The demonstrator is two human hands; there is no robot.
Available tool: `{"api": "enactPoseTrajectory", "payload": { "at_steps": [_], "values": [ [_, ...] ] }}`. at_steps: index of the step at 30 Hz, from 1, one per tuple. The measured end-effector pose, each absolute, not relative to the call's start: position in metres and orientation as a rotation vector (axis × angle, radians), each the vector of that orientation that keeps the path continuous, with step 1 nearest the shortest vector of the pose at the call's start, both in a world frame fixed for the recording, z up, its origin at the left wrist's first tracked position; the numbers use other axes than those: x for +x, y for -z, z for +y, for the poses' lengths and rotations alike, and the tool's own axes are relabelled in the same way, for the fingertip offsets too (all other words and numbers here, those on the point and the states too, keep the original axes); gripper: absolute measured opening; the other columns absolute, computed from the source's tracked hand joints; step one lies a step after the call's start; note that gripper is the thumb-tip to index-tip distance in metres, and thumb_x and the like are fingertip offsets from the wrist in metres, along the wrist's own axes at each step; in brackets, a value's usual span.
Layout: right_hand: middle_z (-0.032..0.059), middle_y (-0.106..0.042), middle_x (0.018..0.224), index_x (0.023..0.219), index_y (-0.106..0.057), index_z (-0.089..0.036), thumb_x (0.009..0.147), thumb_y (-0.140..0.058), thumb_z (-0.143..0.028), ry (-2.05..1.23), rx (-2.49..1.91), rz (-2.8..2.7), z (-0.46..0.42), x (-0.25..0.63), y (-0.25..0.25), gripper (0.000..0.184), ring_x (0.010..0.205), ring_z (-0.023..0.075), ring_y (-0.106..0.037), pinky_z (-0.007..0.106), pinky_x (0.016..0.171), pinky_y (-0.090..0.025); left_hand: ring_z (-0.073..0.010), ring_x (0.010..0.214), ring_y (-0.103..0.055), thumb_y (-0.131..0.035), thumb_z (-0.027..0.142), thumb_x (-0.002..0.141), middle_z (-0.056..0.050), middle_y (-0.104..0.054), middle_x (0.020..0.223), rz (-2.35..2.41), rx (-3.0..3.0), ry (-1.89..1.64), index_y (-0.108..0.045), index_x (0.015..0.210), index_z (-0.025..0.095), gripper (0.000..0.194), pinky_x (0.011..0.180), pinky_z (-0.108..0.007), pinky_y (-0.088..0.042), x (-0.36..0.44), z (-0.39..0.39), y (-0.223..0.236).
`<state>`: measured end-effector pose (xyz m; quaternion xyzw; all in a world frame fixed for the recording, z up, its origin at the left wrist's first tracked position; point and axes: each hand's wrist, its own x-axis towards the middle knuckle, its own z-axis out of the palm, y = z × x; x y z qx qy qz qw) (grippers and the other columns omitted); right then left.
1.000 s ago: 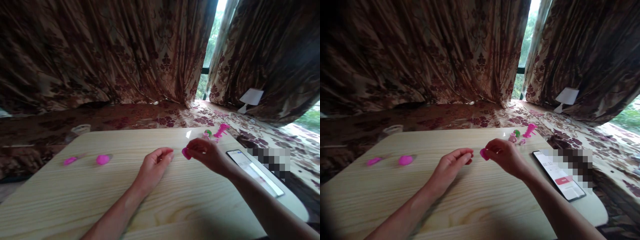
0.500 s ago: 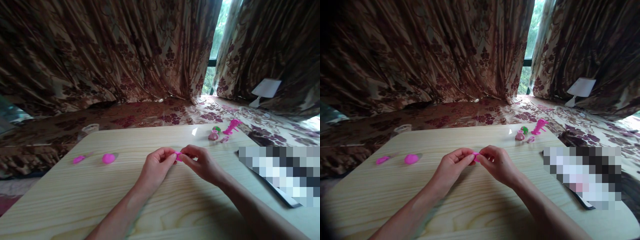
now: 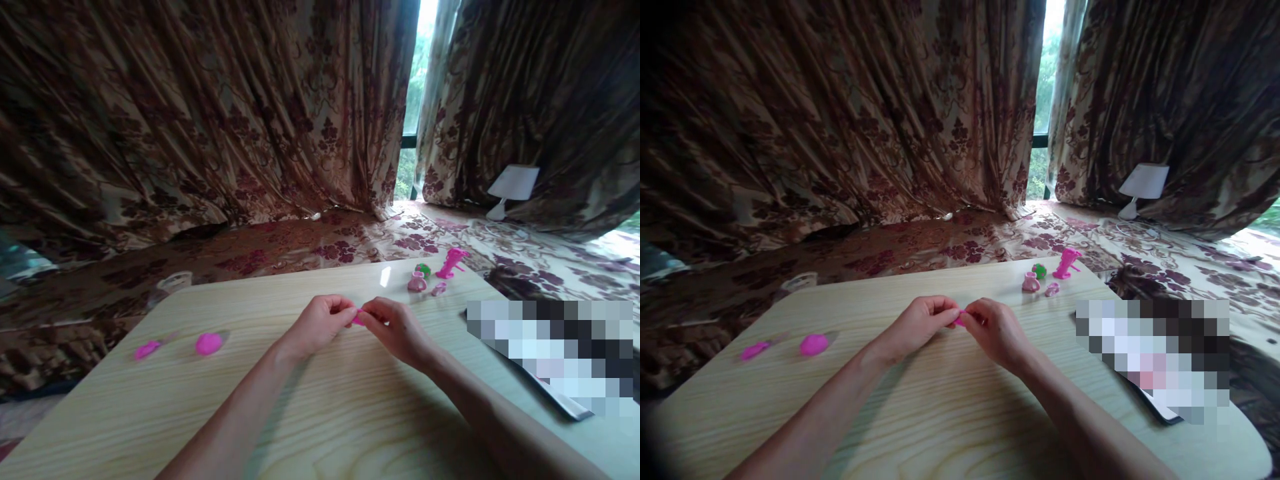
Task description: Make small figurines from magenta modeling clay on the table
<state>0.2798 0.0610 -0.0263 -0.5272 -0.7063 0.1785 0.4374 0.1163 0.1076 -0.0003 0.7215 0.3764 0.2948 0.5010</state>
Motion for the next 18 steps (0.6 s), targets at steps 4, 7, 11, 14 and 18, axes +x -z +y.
{"api": "enactPoseTrajectory", "payload": {
  "at_steps": [4, 7, 11, 14, 18],
  "values": [
    [-0.0015, -0.054, 0.058, 0.07, -0.062, -0.014, 0.084, -0.049, -0.034, -0.589, -1.321, -1.653, 0.07, 0.286, 0.016, 0.028, 0.053, 0.0083, -0.045, 0.02, 0.047, -0.03, -0.0119, 0.067, -0.052, -0.057, 0.035, 0.076, -0.002, -0.062, 0.071, 0.867, 1.682, -0.792, -0.066, 0.078, 0.013, 0.024, 0.067, -0.024, -0.04, 0.125, 0.117, -0.004],
    [-0.0013, -0.055, 0.058, 0.07, -0.063, -0.014, 0.083, -0.051, -0.035, -0.67, -1.287, -1.676, 0.074, 0.28, 0.001, 0.028, 0.054, 0.0084, -0.046, 0.019, 0.047, -0.031, -0.0123, 0.07, -0.054, -0.058, 0.037, 0.076, -0.004, -0.063, 0.076, 0.891, 1.537, -0.839, -0.066, 0.087, 0.014, 0.027, 0.07, -0.025, -0.042, 0.115, 0.111, -0.009],
    [-0.0019, -0.055, 0.058, 0.071, -0.066, -0.015, 0.08, -0.055, -0.034, -0.724, -1.251, -1.713, 0.075, 0.26, -0.002, 0.023, 0.054, 0.0078, -0.044, 0.019, 0.048, -0.03, -0.0125, 0.072, -0.056, -0.06, 0.036, 0.076, -0.003, -0.063, 0.076, 0.915, 1.374, -0.869, -0.065, 0.084, 0.014, 0.024, 0.073, -0.026, -0.042, 0.09, 0.094, -0.005],
    [-0.0014, -0.057, 0.06, 0.074, -0.066, -0.015, 0.08, -0.055, -0.034, -0.779, -1.249, -1.684, 0.073, 0.247, 0.011, 0.023, 0.056, 0.0083, -0.046, 0.019, 0.049, -0.032, -0.0113, 0.069, -0.056, -0.061, 0.035, 0.075, -0.002, -0.062, 0.073, 0.952, 1.301, -0.885, -0.064, 0.083, 0.015, 0.022, 0.07, -0.024, -0.042, 0.08, 0.085, 0.005],
    [-0.0003, -0.06, 0.064, 0.081, -0.065, -0.015, 0.081, -0.055, -0.034, -0.851, -1.204, -1.644, 0.067, 0.243, 0.024, 0.022, 0.058, 0.0096, -0.051, 0.02, 0.05, -0.035, -0.01, 0.064, -0.056, -0.064, 0.032, 0.072, -0.003, -0.064, 0.071, 1.012, 1.254, -0.918, -0.063, 0.083, 0.014, 0.021, 0.063, -0.021, -0.041, 0.082, 0.082, 0.015]
  ]
}}
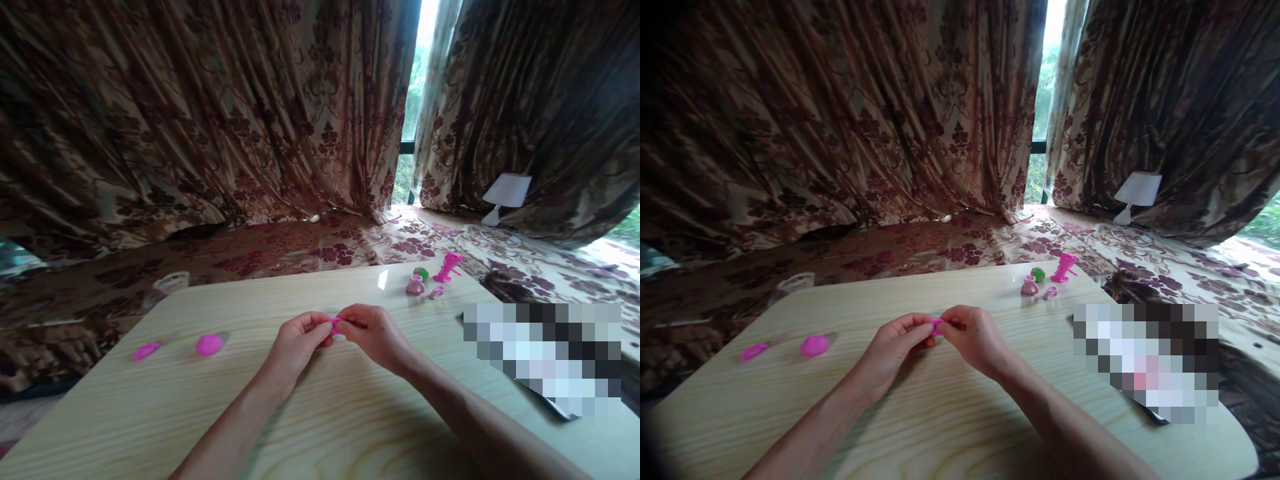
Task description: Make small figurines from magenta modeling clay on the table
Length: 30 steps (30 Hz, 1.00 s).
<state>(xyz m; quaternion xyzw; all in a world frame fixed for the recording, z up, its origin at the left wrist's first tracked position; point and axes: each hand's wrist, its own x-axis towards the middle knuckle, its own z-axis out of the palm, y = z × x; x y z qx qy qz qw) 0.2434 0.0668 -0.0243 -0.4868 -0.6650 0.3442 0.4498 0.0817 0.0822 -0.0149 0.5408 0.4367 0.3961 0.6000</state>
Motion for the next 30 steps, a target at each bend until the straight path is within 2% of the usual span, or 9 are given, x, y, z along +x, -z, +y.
{"api": "enactPoseTrajectory", "payload": {
  "at_steps": [2, 5, 7, 11, 15, 17, 26, 28, 30],
  "values": [
    [-0.0002, -0.061, 0.065, 0.091, -0.062, -0.016, 0.081, -0.055, -0.035, -0.85, -1.188, -1.626, 0.064, 0.246, 0.025, 0.023, 0.059, 0.0104, -0.054, 0.021, 0.051, -0.038, -0.0099, 0.063, -0.056, -0.065, 0.031, 0.071, -0.002, -0.064, 0.071, 1.024, 1.237, -0.944, -0.063, 0.085, 0.014, 0.022, 0.062, -0.021, -0.04, 0.084, 0.083, 0.017],
    [0.0023, -0.065, 0.082, 0.104, -0.054, -0.019, 0.078, -0.059, -0.034, -0.78, -1.16, -1.641, 0.061, 0.251, 0.02, 0.03, 0.066, 0.0119, -0.059, 0.023, 0.057, -0.044, -0.0095, 0.062, -0.055, -0.065, 0.032, 0.071, -0.002, -0.063, 0.067, 1.056, 1.22, -0.985, -0.062, 0.088, 0.014, 0.024, 0.06, -0.02, -0.039, 0.085, 0.085, 0.017],
    [0.0028, -0.064, 0.092, 0.104, -0.051, -0.021, 0.074, -0.063, -0.029, -0.683, -1.14, -1.711, 0.058, 0.253, 0.017, 0.033, 0.072, 0.0127, -0.06, 0.024, 0.061, -0.047, -0.0097, 0.062, -0.056, -0.065, 0.033, 0.072, -0.002, -0.063, 0.067, 1.048, 1.196, -0.992, -0.062, 0.09, 0.015, 0.026, 0.061, -0.02, -0.04, 0.084, 0.084, 0.017],
    [0.0025, -0.06, 0.095, 0.097, -0.054, -0.022, 0.071, -0.065, -0.018, -0.412, -1.144, -1.901, 0.054, 0.252, 0.015, 0.029, 0.081, 0.0146, -0.058, 0.027, 0.069, -0.047, -0.0102, 0.063, -0.057, -0.065, 0.032, 0.073, -0.003, -0.064, 0.074, 0.981, 1.066, -0.968, -0.06, 0.093, 0.015, 0.027, 0.063, -0.022, -0.043, 0.084, 0.08, 0.016],
    [0.0038, -0.059, 0.093, 0.093, -0.058, -0.02, 0.08, -0.056, -0.017, -0.246, -1.147, -1.998, 0.054, 0.254, 0.015, 0.013, 0.083, 0.0141, -0.057, 0.026, 0.072, -0.046, -0.0097, 0.064, -0.058, -0.065, 0.028, 0.074, -0.003, -0.065, 0.079, 0.923, 0.937, -0.932, -0.059, 0.093, 0.015, 0.024, 0.065, -0.022, -0.044, 0.085, 0.078, 0.014],
    [0.0042, -0.059, 0.093, 0.092, -0.059, -0.019, 0.084, -0.052, -0.02, -0.199, -1.132, -2.021, 0.055, 0.256, 0.015, 0.011, 0.084, 0.0139, -0.056, 0.026, 0.073, -0.046, -0.0092, 0.064, -0.058, -0.064, 0.027, 0.074, -0.003, -0.065, 0.079, 0.917, 0.916, -0.919, -0.059, 0.093, 0.015, 0.022, 0.065, -0.022, -0.045, 0.085, 0.077, 0.012],
    [0.0066, -0.059, 0.09, 0.086, -0.064, -0.019, 0.087, -0.049, -0.022, -0.15, -1.02, -2.044, 0.055, 0.257, 0.013, 0.016, 0.084, 0.0157, -0.055, 0.028, 0.074, -0.046, -0.0089, 0.062, -0.058, -0.066, 0.028, 0.071, -0.002, -0.066, 0.075, 0.931, 0.924, -0.933, -0.061, 0.088, 0.015, 0.022, 0.063, -0.022, -0.044, 0.085, 0.075, 0.01],
    [0.0065, -0.059, 0.093, 0.091, -0.064, -0.02, 0.084, -0.053, -0.021, -0.192, -1.003, -2.021, 0.055, 0.258, 0.012, 0.013, 0.085, 0.0162, -0.055, 0.03, 0.075, -0.046, -0.0095, 0.062, -0.058, -0.067, 0.03, 0.07, -0.003, -0.066, 0.075, 0.937, 0.969, -0.952, -0.061, 0.089, 0.015, 0.026, 0.063, -0.023, -0.044, 0.085, 0.075, 0.01],
    [0.0064, -0.058, 0.1, 0.104, -0.059, -0.021, 0.079, -0.059, -0.021, -0.281, -1.015, -1.955, 0.056, 0.258, 0.011, 0.026, 0.085, 0.0158, -0.056, 0.03, 0.075, -0.047, -0.01, 0.061, -0.058, -0.068, 0.031, 0.068, -0.003, -0.067, 0.075, 0.975, 1.016, -0.998, -0.061, 0.092, 0.015, 0.03, 0.065, -0.024, -0.044, 0.085, 0.075, 0.01]
  ]
}}
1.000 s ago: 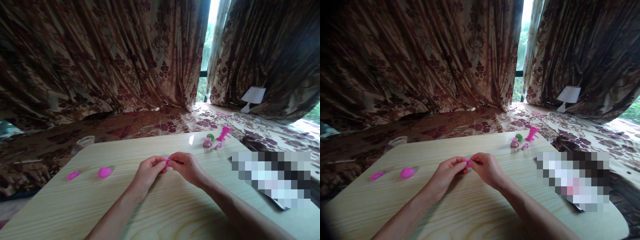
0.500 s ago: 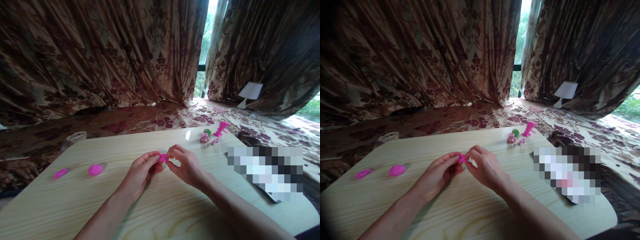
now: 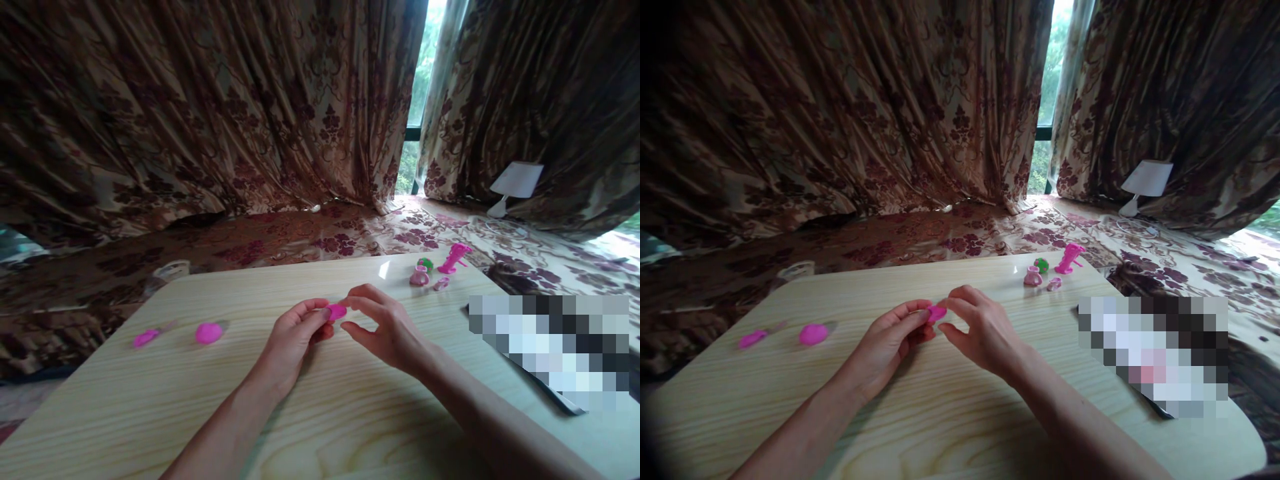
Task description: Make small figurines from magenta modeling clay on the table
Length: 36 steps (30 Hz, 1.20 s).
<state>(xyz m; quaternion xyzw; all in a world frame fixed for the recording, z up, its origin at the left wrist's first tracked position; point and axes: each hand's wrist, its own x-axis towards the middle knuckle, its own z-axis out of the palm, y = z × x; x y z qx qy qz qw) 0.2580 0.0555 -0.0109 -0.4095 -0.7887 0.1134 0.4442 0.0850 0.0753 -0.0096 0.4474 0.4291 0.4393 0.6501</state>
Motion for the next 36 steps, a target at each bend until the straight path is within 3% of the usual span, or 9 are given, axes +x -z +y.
{"api": "enactPoseTrajectory", "payload": {
  "at_steps": [3, 10, 17, 24, 28, 33, 36],
  "values": [
    [0.0059, -0.059, 0.101, 0.115, -0.05, -0.021, 0.075, -0.063, -0.026, -0.494, -1.074, -1.781, 0.056, 0.257, 0.011, 0.042, 0.08, 0.0141, -0.058, 0.028, 0.069, -0.049, -0.0104, 0.064, -0.059, -0.069, 0.031, 0.067, -0.002, -0.067, 0.074, 1.051, 1.092, -1.067, -0.06, 0.095, 0.014, 0.034, 0.068, -0.024, -0.045, 0.086, 0.075, 0.009],
    [0.002, -0.062, 0.078, 0.091, -0.053, -0.018, 0.083, -0.054, -0.03, -0.866, -1.113, -1.593, 0.059, 0.252, 0.019, 0.015, 0.071, 0.0122, -0.058, 0.024, 0.061, -0.046, -0.0115, 0.07, -0.061, -0.068, 0.03, 0.068, -0.002, -0.068, 0.077, 1.096, 1.255, -1.049, -0.061, 0.092, 0.016, 0.029, 0.07, -0.022, -0.043, 0.088, 0.073, 0.012],
    [0.0067, -0.055, 0.109, 0.104, -0.052, -0.022, 0.07, -0.064, -0.017, -0.38, -1.034, -1.875, 0.054, 0.258, 0.013, 0.036, 0.098, 0.0188, -0.054, 0.033, 0.082, -0.046, -0.011, 0.068, -0.06, -0.068, 0.033, 0.068, -0.002, -0.068, 0.075, 1.099, 1.247, -1.074, -0.063, 0.088, 0.016, 0.027, 0.066, -0.021, -0.044, 0.087, 0.075, 0.014],
    [0.004, -0.06, 0.089, 0.087, -0.058, -0.02, 0.076, -0.056, -0.012, -0.249, -1.074, -1.983, 0.056, 0.252, 0.012, 0.014, 0.087, 0.0172, -0.055, 0.03, 0.078, -0.045, -0.0117, 0.067, -0.06, -0.067, 0.036, 0.069, -0.003, -0.069, 0.075, 1.056, 1.206, -1.059, -0.064, 0.089, 0.016, 0.029, 0.068, -0.023, -0.045, 0.089, 0.072, 0.009],
    [0.0041, -0.061, 0.088, 0.084, -0.059, -0.02, 0.077, -0.056, -0.014, -0.179, -1.143, -1.943, 0.043, 0.271, 0.002, 0.009, 0.084, 0.0171, -0.056, 0.03, 0.076, -0.045, -0.013, 0.067, -0.061, -0.065, 0.042, 0.07, -0.004, -0.068, 0.08, 1.095, 1.2, -1.089, -0.063, 0.095, 0.016, 0.036, 0.071, -0.027, -0.047, 0.084, 0.075, 0.011],
    [0.0046, -0.063, 0.094, 0.085, -0.061, -0.021, 0.079, -0.056, -0.024, 0.043, -1.416, -1.738, 0.017, 0.367, -0.009, 0.008, 0.089, 0.0182, -0.058, 0.032, 0.081, -0.044, -0.0133, 0.069, -0.061, -0.064, 0.042, 0.07, -0.005, -0.068, 0.085, 1.128, 1.234, -1.06, -0.063, 0.096, 0.017, 0.037, 0.071, -0.027, -0.047, 0.081, 0.079, 0.017],
    [0.0047, -0.065, 0.085, 0.084, -0.063, -0.02, 0.076, -0.058, -0.034, 0.157, -1.733, -1.541, 0.015, 0.436, -0.005, 0.017, 0.08, 0.0188, -0.06, 0.032, 0.074, -0.045, -0.014, 0.07, -0.061, -0.065, 0.043, 0.069, -0.005, -0.068, 0.084, 1.124, 1.27, -1.038, -0.064, 0.095, 0.017, 0.037, 0.071, -0.026, -0.047, 0.084, 0.08, 0.019]
  ]
}}
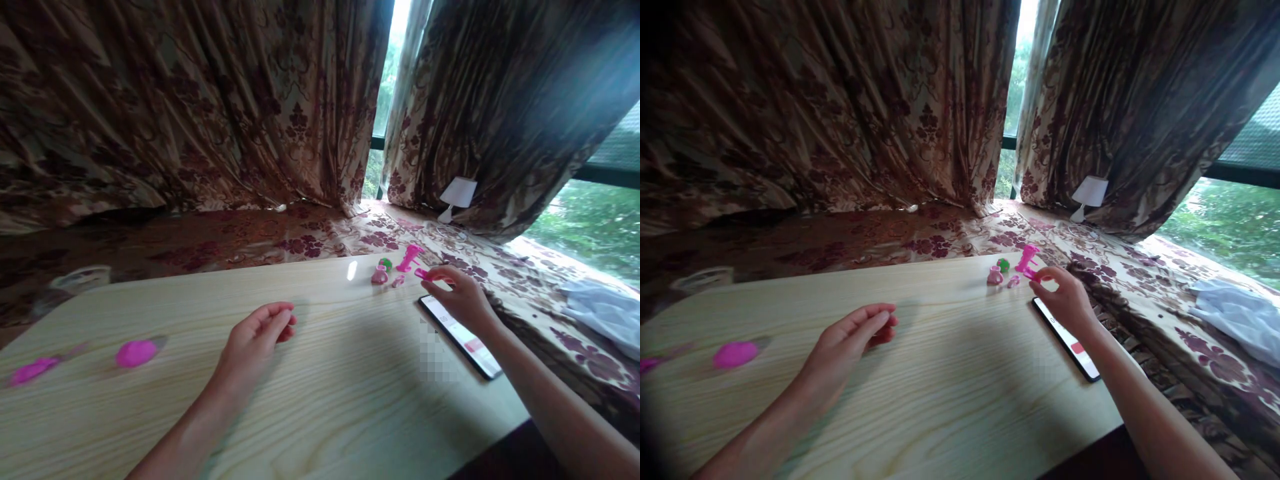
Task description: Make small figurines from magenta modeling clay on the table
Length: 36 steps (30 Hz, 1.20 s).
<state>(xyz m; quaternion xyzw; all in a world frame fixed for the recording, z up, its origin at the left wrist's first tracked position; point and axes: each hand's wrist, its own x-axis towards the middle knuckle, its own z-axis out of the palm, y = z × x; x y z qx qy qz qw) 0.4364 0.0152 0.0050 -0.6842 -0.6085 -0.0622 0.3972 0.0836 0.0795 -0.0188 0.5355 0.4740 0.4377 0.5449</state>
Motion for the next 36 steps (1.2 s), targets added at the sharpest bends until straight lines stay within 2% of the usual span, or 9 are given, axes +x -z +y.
{"api": "enactPoseTrajectory", "payload": {
  "at_steps": [5, 14, 21, 25, 31, 36],
  "values": [
    [0.0051, -0.067, 0.081, 0.08, -0.067, -0.02, 0.075, -0.055, -0.039, 0.167, -2.108, -1.479, 0.033, 0.485, 0.011, 0.024, 0.076, 0.0191, -0.061, 0.029, 0.067, -0.043, -0.0131, 0.071, -0.061, -0.065, 0.044, 0.069, -0.004, -0.067, 0.082, 1.14, 1.261, -1.025, -0.063, 0.095, 0.017, 0.037, 0.072, -0.025, -0.047, 0.084, 0.081, 0.021],
    [0.004, -0.068, 0.084, 0.078, -0.069, -0.024, 0.074, -0.055, -0.041, 0.209, -2.248, -1.51, 0.056, 0.469, 0.023, 0.022, 0.085, 0.0217, -0.059, 0.03, 0.071, -0.039, -0.0114, 0.071, -0.06, -0.063, 0.044, 0.071, -0.002, -0.065, 0.084, 1.169, 1.267, -1.014, -0.061, 0.096, 0.018, 0.036, 0.072, -0.023, -0.047, 0.081, 0.085, 0.023],
    [0.0071, -0.068, 0.082, 0.077, -0.071, -0.023, 0.075, -0.053, -0.047, 0.213, -2.338, -1.562, 0.062, 0.468, 0.022, 0.03, 0.085, 0.0243, -0.057, 0.031, 0.069, -0.037, -0.0123, 0.072, -0.06, -0.062, 0.045, 0.072, -0.003, -0.065, 0.083, 1.165, 1.295, -1.022, -0.062, 0.095, 0.018, 0.035, 0.073, -0.023, -0.047, 0.082, 0.084, 0.02],
    [0.0065, -0.068, 0.089, 0.081, -0.071, -0.024, 0.08, -0.048, -0.043, 0.183, -2.328, -1.621, 0.061, 0.471, 0.024, 0.03, 0.085, 0.0209, -0.058, 0.028, 0.069, -0.037, -0.0116, 0.071, -0.061, -0.063, 0.044, 0.072, -0.002, -0.066, 0.082, 1.16, 1.293, -1.015, -0.063, 0.094, 0.018, 0.034, 0.072, -0.022, -0.047, 0.08, 0.085, 0.021],
    [0.0043, -0.069, 0.081, 0.083, -0.071, -0.023, 0.079, -0.051, -0.042, 0.131, -2.319, -1.641, 0.063, 0.477, 0.026, 0.028, 0.072, 0.0163, -0.06, 0.023, 0.061, -0.037, -0.012, 0.071, -0.061, -0.063, 0.045, 0.07, -0.002, -0.066, 0.08, 1.17, 1.284, -1.015, -0.064, 0.092, 0.018, 0.035, 0.072, -0.022, -0.047, 0.08, 0.086, 0.024],
    [0.0034, -0.069, 0.079, 0.076, -0.071, -0.024, 0.078, -0.051, -0.037, 0.106, -2.308, -1.663, 0.065, 0.483, 0.024, 0.024, 0.072, 0.0159, -0.06, 0.022, 0.06, -0.036, -0.0118, 0.072, -0.061, -0.062, 0.044, 0.072, -0.002, -0.066, 0.082, 1.17, 1.286, -1.004, -0.063, 0.093, 0.017, 0.034, 0.073, -0.022, -0.047, 0.081, 0.088, 0.025]
  ]
}}
